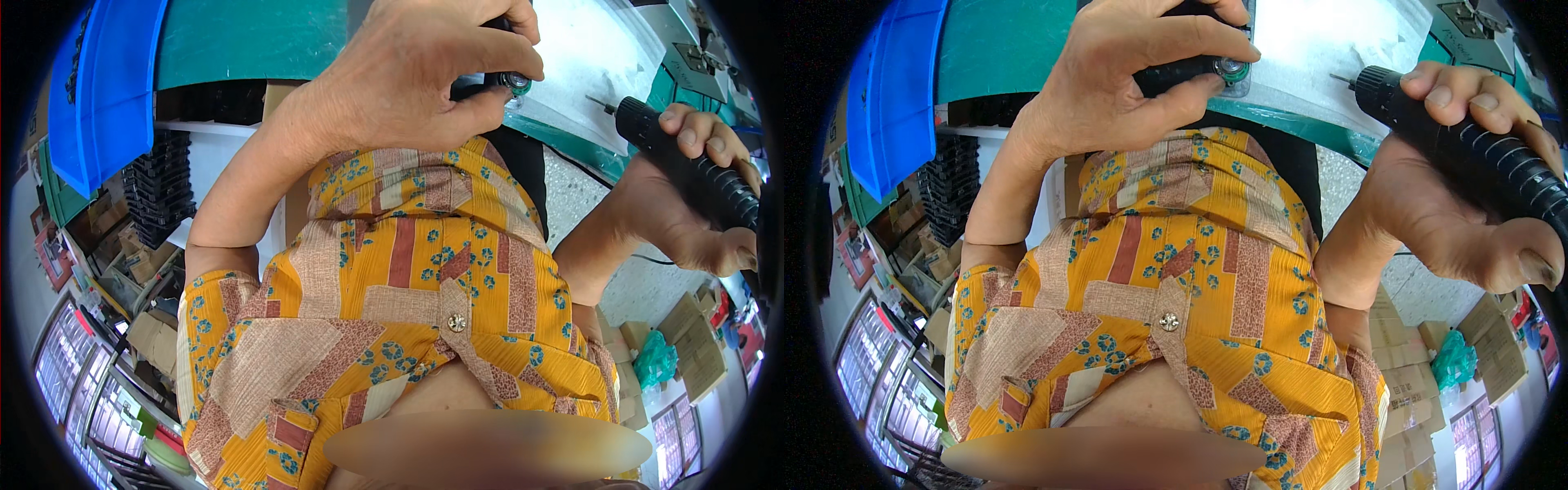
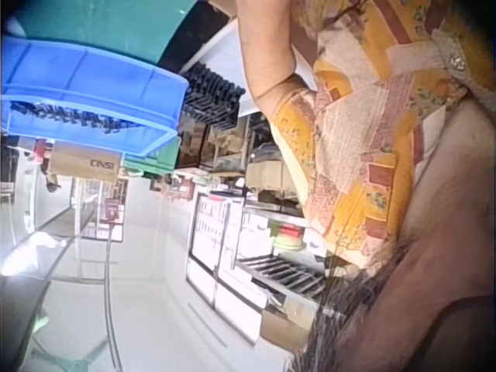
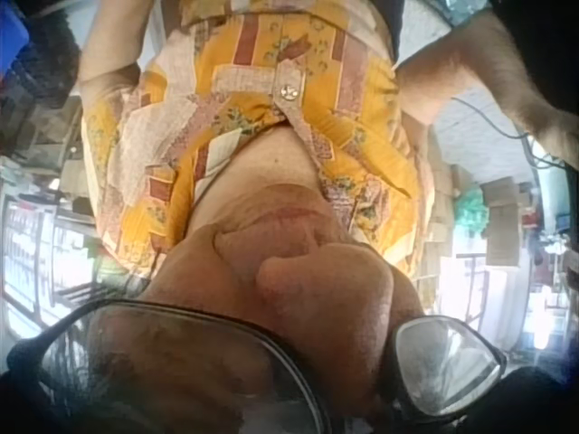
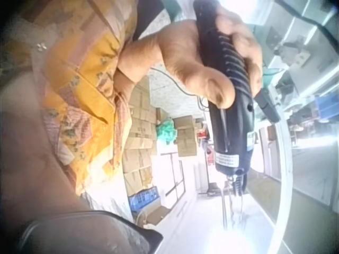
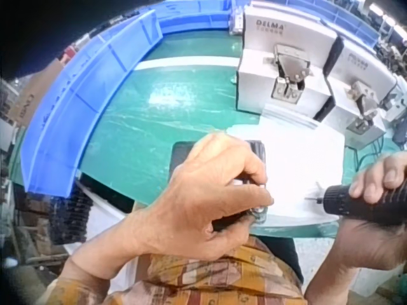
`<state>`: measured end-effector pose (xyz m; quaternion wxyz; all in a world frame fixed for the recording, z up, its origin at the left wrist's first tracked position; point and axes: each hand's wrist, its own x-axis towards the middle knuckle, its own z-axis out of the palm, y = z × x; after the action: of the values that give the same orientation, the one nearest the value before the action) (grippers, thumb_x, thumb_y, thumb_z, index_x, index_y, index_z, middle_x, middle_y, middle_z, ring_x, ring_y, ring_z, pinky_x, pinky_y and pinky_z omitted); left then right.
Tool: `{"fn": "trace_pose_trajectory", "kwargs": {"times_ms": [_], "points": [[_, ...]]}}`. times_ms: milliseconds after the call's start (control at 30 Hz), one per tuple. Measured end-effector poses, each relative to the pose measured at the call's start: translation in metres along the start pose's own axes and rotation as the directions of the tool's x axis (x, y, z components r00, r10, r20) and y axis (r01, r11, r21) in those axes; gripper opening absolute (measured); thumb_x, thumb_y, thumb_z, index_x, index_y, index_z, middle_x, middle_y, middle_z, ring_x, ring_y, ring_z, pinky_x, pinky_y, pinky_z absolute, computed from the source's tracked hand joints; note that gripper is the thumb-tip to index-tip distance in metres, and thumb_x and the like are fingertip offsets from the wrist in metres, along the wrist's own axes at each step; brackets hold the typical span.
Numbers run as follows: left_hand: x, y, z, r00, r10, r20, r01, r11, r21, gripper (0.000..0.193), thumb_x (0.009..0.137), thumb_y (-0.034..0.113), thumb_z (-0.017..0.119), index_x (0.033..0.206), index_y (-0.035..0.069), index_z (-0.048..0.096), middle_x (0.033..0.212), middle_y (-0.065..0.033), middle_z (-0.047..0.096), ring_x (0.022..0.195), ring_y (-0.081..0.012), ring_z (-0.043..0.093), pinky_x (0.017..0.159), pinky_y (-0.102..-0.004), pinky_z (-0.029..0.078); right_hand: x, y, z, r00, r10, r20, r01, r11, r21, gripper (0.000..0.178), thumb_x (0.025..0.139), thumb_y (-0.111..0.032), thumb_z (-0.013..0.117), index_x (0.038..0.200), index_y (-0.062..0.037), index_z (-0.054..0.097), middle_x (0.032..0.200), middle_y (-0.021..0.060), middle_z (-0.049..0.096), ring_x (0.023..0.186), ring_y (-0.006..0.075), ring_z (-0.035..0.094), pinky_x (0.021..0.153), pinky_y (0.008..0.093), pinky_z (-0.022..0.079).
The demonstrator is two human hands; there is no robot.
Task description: Assembling electronic components using a power screwdriver.
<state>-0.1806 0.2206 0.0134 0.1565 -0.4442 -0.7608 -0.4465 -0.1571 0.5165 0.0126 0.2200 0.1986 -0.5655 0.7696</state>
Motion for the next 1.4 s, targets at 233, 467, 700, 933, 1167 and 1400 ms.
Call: {"fn": "trace_pose_trajectory", "kwargs": {"times_ms": [233, 467, 700, 933, 1167, 1400], "points": [[-0.003, -0.009, 0.009, 0.999, 0.050, -0.015, -0.050, 0.998, -0.048, 0.025, 0.066, -0.004, 0.069, 0.086, 0.009, 0.059, 0.092, -0.0057, 0.057, 0.089, -0.0250, 0.051, 0.079, -0.0387, 0.038, -0.001, 0.002, 0.016, 0.999, -0.041, -0.002, 0.041, 0.998, 0.042, 0.074, 0.077, -0.083, 0.062, 0.103, -0.0136, 0.064, 0.090, 0.0076, 0.063, 0.074, 0.0226, 0.065, 0.072, 0.0442, 0.054], [-0.005, -0.006, 0.014, 0.997, 0.065, -0.031, -0.067, 0.997, -0.044, 0.029, 0.066, -0.006, 0.067, 0.088, 0.008, 0.056, 0.092, -0.0059, 0.057, 0.090, -0.0266, 0.052, 0.081, -0.0392, 0.039, -0.001, 0.003, 0.016, 0.998, -0.062, 0.026, 0.060, 0.996, 0.067, 0.075, 0.076, -0.083, 0.063, 0.105, -0.0133, 0.064, 0.091, 0.0073, 0.064, 0.074, 0.0229, 0.066, 0.072, 0.0441, 0.055], [-0.006, -0.005, 0.014, 1.000, 0.012, -0.029, -0.013, 0.999, -0.050, 0.028, 0.066, -0.004, 0.068, 0.088, 0.007, 0.056, 0.094, -0.0082, 0.058, 0.092, -0.0283, 0.053, 0.084, -0.0411, 0.040, -0.001, 0.004, 0.010, 0.997, -0.058, 0.057, 0.053, 0.996, 0.075, 0.074, 0.075, -0.082, 0.065, 0.104, -0.0135, 0.065, 0.090, 0.0075, 0.065, 0.076, 0.0236, 0.067, 0.073, 0.0444, 0.054], [-0.007, -0.004, 0.009, 1.000, -0.019, 0.003, 0.019, 1.000, 0.020, 0.031, 0.064, 0.000, 0.068, 0.093, 0.005, 0.059, 0.102, -0.0103, 0.061, 0.096, -0.0292, 0.055, 0.086, -0.0401, 0.041, 0.000, 0.002, -0.003, 0.999, -0.024, 0.022, 0.023, 0.999, 0.044, 0.076, 0.074, -0.084, 0.064, 0.103, -0.0137, 0.064, 0.088, 0.0070, 0.064, 0.075, 0.0230, 0.065, 0.073, 0.0443, 0.053], [-0.013, -0.002, 0.010, 0.990, -0.078, -0.114, 0.072, 0.996, -0.058, 0.033, 0.063, 0.002, 0.068, 0.094, 0.005, 0.059, 0.100, -0.0108, 0.063, 0.093, -0.0294, 0.056, 0.085, -0.0397, 0.041, -0.002, 0.003, -0.008, 0.999, -0.038, 0.000, 0.038, 0.999, 0.003, 0.083, 0.072, -0.089, 0.062, 0.105, -0.0133, 0.063, 0.089, 0.0064, 0.062, 0.073, 0.0220, 0.063, 0.072, 0.0430, 0.052], [-0.020, -0.007, 0.023, 0.972, -0.048, -0.231, 0.054, 0.998, 0.018, 0.034, 0.063, 0.003, 0.075, 0.092, 0.005, 0.058, 0.098, -0.0113, 0.062, 0.092, -0.0308, 0.057, 0.083, -0.0406, 0.041, -0.002, 0.000, 0.003, 0.999, -0.005, -0.052, 0.005, 1.000, 0.000, 0.084, 0.071, -0.090, 0.063, 0.104, -0.0133, 0.063, 0.089, 0.0061, 0.062, 0.072, 0.0214, 0.063, 0.071, 0.0426, 0.052]]}}
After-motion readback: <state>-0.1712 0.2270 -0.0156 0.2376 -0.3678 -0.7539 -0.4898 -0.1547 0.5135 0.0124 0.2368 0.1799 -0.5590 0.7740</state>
